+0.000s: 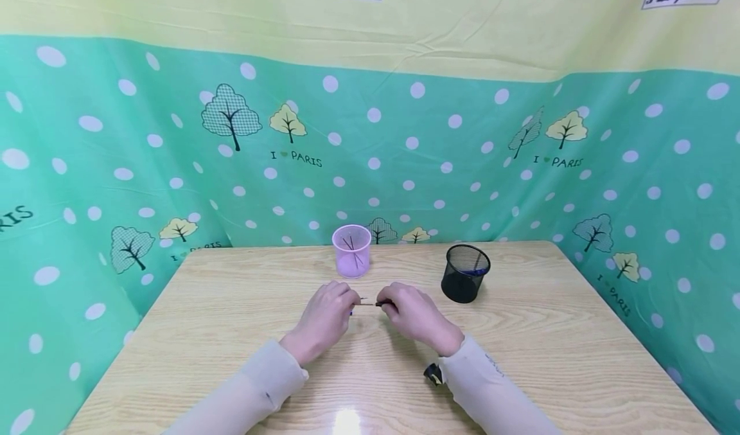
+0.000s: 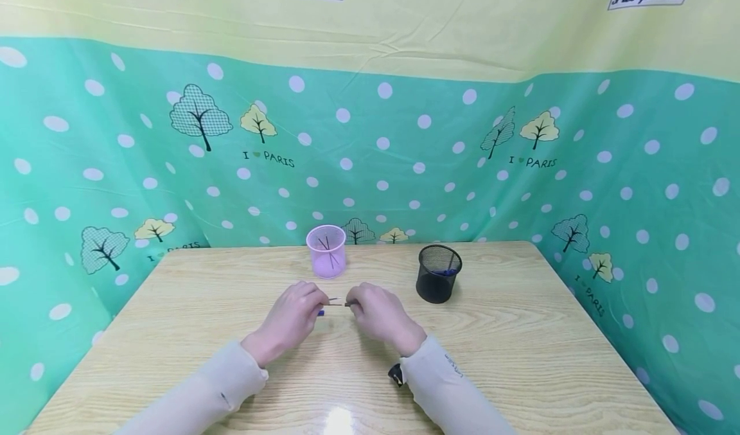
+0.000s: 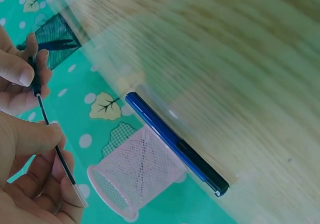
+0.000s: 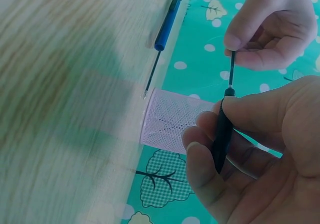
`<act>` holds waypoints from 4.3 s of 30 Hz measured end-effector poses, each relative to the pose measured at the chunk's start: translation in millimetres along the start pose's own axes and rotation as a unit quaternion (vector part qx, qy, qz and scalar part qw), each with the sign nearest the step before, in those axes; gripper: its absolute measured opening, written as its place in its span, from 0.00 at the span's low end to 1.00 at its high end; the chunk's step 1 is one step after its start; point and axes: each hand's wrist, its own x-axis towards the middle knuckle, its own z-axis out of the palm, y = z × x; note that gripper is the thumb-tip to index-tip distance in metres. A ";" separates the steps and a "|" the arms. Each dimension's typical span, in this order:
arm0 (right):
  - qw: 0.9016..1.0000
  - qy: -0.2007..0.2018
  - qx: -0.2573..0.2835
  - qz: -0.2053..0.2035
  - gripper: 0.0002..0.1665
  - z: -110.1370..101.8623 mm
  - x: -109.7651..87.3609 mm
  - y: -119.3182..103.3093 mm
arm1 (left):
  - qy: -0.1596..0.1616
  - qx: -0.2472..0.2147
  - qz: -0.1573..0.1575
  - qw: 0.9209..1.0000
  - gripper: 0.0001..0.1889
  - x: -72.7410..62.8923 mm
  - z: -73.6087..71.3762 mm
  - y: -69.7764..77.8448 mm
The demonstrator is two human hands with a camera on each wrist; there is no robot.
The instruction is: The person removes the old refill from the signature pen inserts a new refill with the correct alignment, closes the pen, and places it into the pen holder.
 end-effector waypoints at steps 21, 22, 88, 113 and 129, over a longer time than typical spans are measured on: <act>1.000 -0.012 0.016 -0.005 0.07 0.7 0.2 -0.7 | -0.008 -0.021 -0.006 1.000 0.08 0.5 0.6 4.2; 1.000 -0.012 0.016 -0.005 0.07 0.7 0.1 -0.8 | -0.007 -0.019 -0.008 1.000 0.08 0.5 0.6 4.1; 1.000 -0.013 0.014 -0.007 0.08 -0.1 -0.5 -4.1 | -0.041 0.072 -0.023 0.996 0.03 -2.0 0.4 5.6; 1.000 -0.017 0.019 -0.007 0.08 1.0 -0.7 -4.3 | -0.052 0.021 -0.024 0.998 0.03 -2.0 2.3 9.8; 0.999 -0.022 0.022 -0.008 0.06 1.2 -0.2 -5.0 | -0.053 0.017 -0.015 0.998 0.06 -1.2 4.0 13.1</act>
